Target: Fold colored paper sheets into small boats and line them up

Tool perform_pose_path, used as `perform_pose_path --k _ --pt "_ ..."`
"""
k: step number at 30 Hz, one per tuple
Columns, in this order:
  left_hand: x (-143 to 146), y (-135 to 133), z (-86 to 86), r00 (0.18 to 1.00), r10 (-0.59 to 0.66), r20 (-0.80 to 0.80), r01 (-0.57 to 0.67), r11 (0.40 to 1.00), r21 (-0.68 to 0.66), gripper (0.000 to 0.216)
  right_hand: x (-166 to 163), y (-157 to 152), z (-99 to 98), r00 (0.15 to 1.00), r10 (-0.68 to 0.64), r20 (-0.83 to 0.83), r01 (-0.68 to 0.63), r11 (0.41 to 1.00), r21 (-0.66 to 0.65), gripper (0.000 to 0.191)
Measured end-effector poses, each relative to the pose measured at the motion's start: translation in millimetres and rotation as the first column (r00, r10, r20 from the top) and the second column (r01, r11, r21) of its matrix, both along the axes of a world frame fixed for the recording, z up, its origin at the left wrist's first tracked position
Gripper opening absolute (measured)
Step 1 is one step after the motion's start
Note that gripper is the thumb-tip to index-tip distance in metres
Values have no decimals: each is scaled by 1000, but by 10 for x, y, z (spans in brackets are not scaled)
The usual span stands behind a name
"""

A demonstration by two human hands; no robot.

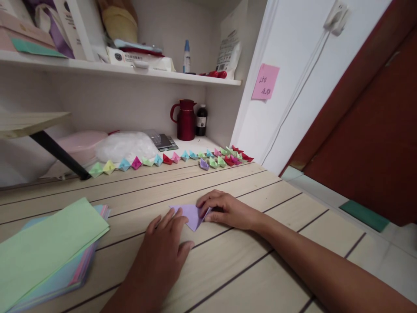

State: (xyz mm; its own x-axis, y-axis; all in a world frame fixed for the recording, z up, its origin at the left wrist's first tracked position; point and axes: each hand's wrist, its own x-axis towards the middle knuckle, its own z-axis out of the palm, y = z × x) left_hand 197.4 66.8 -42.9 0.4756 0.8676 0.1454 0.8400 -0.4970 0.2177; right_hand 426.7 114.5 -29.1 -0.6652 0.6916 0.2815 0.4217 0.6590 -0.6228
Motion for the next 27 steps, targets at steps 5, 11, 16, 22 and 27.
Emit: perform_pose_path --k 5,11,16,22,27 --pt "25 10 -9 999 40 -1 -40 999 12 35 -114 76 -130 981 -196 4 196 981 14 21" --pt "30 11 -54 1000 2 -9 -1 999 55 49 -203 102 -233 916 -400 36 399 917 22 40" --pt "23 8 -57 991 -44 -126 50 998 43 47 -90 168 -239 848 -520 99 514 854 81 40" --pt "36 -29 14 988 -29 -154 36 998 43 49 72 250 -217 758 -639 131 634 769 82 22" --pt "40 -97 50 990 -13 -144 23 997 68 47 46 321 -66 876 -463 133 480 861 -165 36"
